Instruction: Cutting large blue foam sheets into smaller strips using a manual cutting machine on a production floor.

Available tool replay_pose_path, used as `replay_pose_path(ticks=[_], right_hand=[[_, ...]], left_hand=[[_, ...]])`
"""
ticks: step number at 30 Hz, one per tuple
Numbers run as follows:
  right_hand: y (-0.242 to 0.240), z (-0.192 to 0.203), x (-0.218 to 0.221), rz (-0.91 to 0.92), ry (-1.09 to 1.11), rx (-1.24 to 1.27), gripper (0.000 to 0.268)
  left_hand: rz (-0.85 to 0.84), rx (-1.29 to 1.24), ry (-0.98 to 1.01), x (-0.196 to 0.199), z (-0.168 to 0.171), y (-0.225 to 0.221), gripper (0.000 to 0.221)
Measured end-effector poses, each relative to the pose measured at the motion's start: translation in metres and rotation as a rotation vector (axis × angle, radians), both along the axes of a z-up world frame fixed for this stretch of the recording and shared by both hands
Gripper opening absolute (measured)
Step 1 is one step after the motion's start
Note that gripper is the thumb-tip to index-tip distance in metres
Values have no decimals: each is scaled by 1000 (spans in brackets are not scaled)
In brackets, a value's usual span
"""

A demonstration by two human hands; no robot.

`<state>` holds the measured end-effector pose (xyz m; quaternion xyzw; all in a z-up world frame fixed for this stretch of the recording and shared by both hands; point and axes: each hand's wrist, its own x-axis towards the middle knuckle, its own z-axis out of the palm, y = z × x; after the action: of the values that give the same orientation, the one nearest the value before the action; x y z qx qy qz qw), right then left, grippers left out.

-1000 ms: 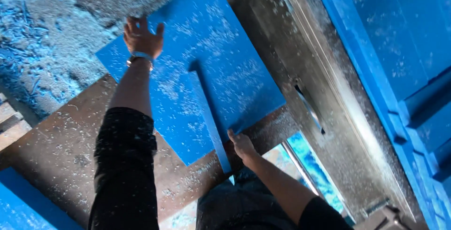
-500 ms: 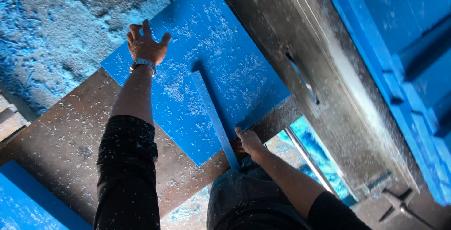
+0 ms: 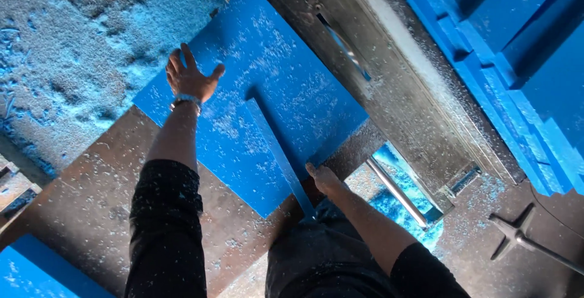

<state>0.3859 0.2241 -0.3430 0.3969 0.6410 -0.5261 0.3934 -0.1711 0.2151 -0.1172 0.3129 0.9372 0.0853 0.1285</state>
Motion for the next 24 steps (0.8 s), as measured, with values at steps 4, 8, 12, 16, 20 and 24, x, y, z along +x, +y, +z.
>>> replay_pose_path(ticks=[4, 8, 12, 16, 20, 24], right_hand=[[-41, -64, 88, 640, 337, 526, 68], [-25, 28, 93, 252, 224, 314, 64], [-14, 91, 123, -36, 51, 145, 101], [45, 167, 166, -148, 404, -37, 55], [148, 92, 253, 819, 857, 1467, 27], [251, 166, 161, 709, 676, 1526, 17]], left_hand=[[27, 8, -13, 63, -2, -9, 111], [60, 56, -2, 114, -13, -21, 111], [93, 127, -69, 175, 1, -35, 107], [279, 205, -1, 267, -23, -63, 82], [803, 255, -22, 381, -12, -116, 76], [1081, 227, 10, 499, -41, -193, 85]])
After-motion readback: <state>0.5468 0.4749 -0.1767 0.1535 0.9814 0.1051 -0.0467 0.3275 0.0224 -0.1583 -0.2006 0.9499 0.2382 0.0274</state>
